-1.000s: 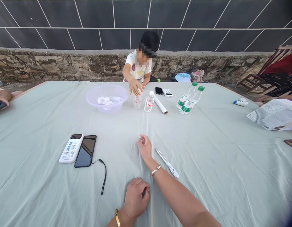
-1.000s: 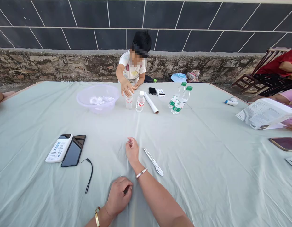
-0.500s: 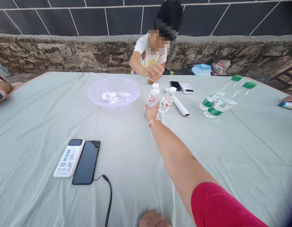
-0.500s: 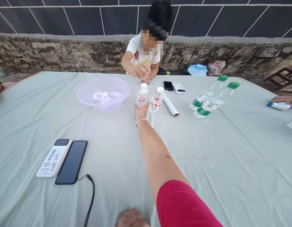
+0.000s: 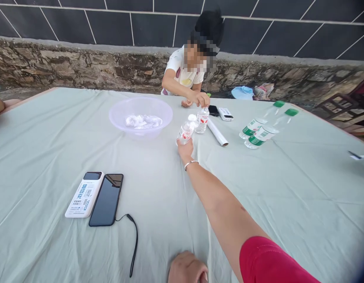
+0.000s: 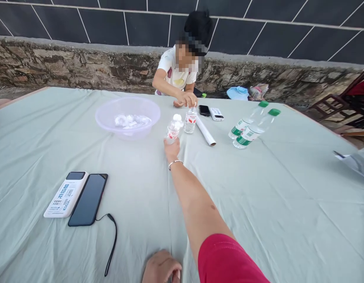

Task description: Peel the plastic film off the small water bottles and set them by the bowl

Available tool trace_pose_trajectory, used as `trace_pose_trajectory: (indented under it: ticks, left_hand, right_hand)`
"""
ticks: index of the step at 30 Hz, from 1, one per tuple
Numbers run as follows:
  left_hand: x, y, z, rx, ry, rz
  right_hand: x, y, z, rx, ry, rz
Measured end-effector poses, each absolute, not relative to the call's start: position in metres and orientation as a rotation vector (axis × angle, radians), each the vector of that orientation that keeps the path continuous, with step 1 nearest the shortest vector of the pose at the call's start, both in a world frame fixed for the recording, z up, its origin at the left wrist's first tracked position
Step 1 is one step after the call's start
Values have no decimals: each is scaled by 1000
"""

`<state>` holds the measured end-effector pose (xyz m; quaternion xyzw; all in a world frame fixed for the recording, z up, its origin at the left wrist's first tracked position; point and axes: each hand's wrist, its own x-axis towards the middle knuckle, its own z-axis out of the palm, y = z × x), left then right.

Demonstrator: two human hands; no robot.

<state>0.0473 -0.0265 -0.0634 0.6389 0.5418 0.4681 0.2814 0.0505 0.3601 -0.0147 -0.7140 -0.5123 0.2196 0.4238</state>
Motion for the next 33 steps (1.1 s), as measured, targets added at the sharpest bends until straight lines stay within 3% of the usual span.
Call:
trace_pose_trajectory:
  ticks: [4,8,11,15,22,24,29,33]
  left_hand:
    - [24,-21,-33,1444,1401,1178]
    - [-2,-14,-21,1158,1485,1358]
    - [-15,-7,-14,897,1523,1518]
    - [-17,-5,2,775,1284,1398]
    - [-8,-15,2,610,1187,1364]
    - [-8,-14,-3,541,1178,1351]
    - [-8,-10,-3,454,1177,1334]
    - [-6,-12,4,515,1197,1323]
  right_hand:
    - [59,276,-6,-1678,-1332,669]
    - [77,182,-1,-1579,-1410,825]
    - [90,111,-3,-1429,-1443,1131]
    - [99,37,-1,-1245,-1510,1355]
    - [123,8,20,-1316,-1891,1251]
    - [143,18,23,-1459,-1894,1080]
    - [198,57,23,-1998,-1870,306]
    - [214,67,17,-2195,-2044,252]
